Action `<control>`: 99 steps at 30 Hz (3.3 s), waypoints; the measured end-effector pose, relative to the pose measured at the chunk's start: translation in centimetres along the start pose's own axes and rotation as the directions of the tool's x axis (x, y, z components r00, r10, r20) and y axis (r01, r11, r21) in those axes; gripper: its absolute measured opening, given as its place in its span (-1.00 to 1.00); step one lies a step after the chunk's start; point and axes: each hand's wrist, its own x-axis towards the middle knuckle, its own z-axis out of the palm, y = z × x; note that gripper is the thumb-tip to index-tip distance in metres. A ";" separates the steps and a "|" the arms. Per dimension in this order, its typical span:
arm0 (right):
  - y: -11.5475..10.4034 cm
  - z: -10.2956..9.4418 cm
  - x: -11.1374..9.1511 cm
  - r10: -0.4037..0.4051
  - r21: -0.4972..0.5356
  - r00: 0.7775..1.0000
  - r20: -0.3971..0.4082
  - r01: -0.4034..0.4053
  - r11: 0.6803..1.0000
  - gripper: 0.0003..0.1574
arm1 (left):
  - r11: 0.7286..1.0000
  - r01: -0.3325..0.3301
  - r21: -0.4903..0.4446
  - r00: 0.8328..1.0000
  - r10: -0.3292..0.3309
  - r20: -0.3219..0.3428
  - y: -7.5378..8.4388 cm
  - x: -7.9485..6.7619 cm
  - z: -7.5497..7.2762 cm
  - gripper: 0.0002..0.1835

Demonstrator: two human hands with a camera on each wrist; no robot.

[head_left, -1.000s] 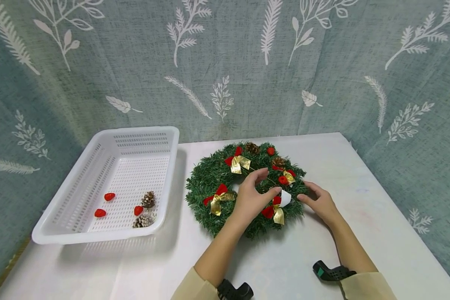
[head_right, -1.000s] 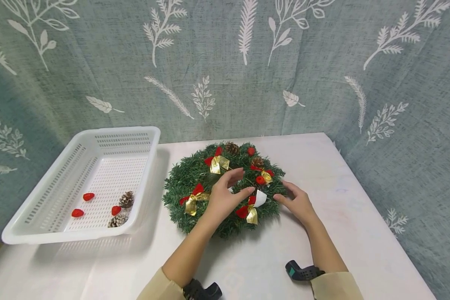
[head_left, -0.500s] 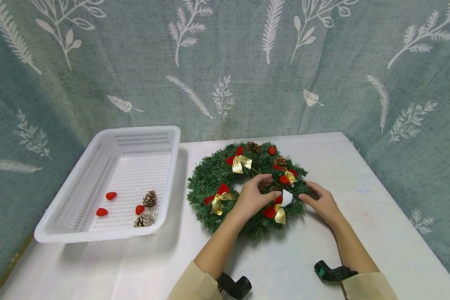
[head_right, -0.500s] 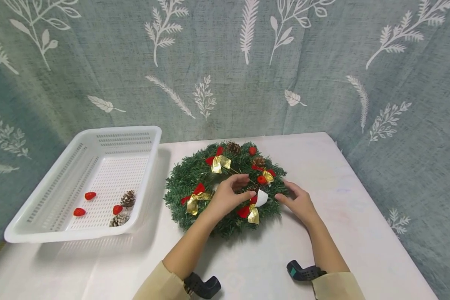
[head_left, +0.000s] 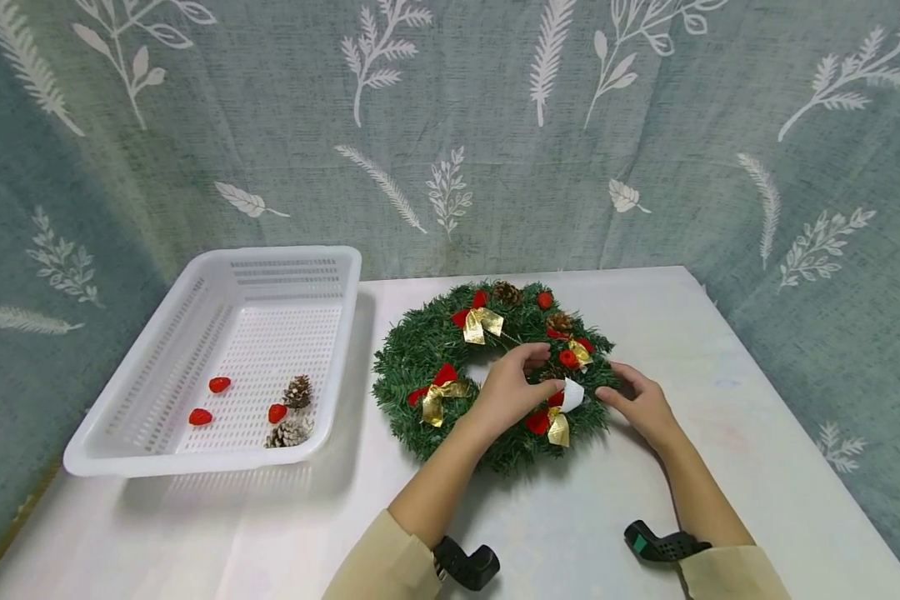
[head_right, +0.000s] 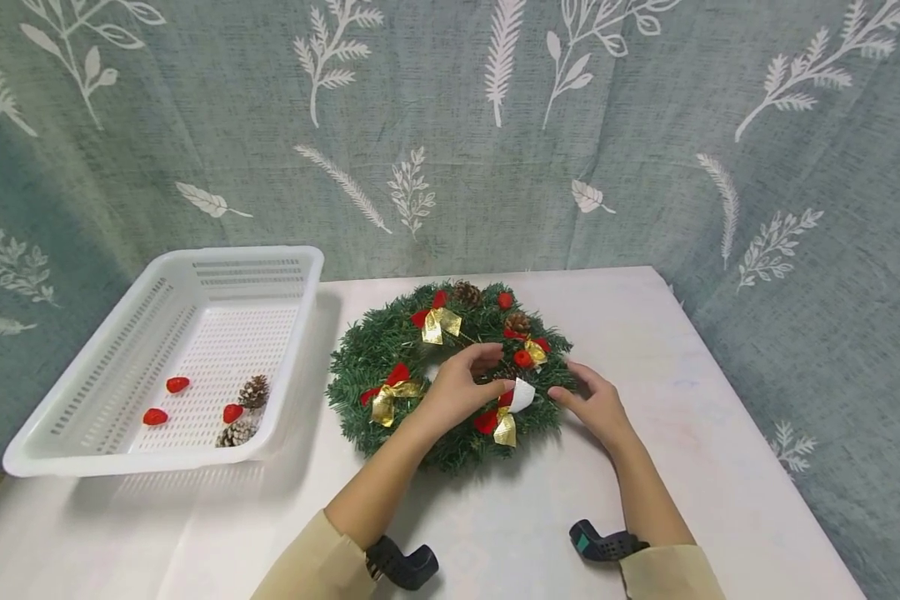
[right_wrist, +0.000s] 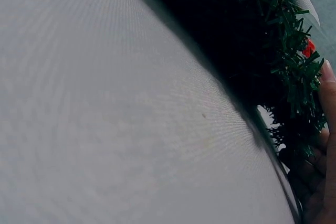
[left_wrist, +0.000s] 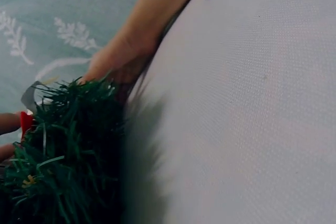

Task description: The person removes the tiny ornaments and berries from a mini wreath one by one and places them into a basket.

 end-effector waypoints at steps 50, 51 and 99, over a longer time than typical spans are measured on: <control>-0.5 -0.1 0.2 0.026 -0.002 1.000 -0.007 -0.026 1.000 -0.22 | 0.998 -0.026 -0.056 0.998 0.023 -0.055 -2.0 0.6 0.3 -0.76; -0.5 -0.1 0.1 0.026 -0.001 1.000 -0.007 -0.026 1.000 -0.22 | 0.998 -0.027 -0.061 0.998 0.024 -0.058 -2.1 0.5 0.3 -0.76; -0.6 -0.1 0.0 0.018 -0.007 1.000 0.000 -0.018 1.000 -0.23 | 0.996 -0.014 0.085 1.000 0.016 -0.020 -1.6 0.6 0.5 -0.54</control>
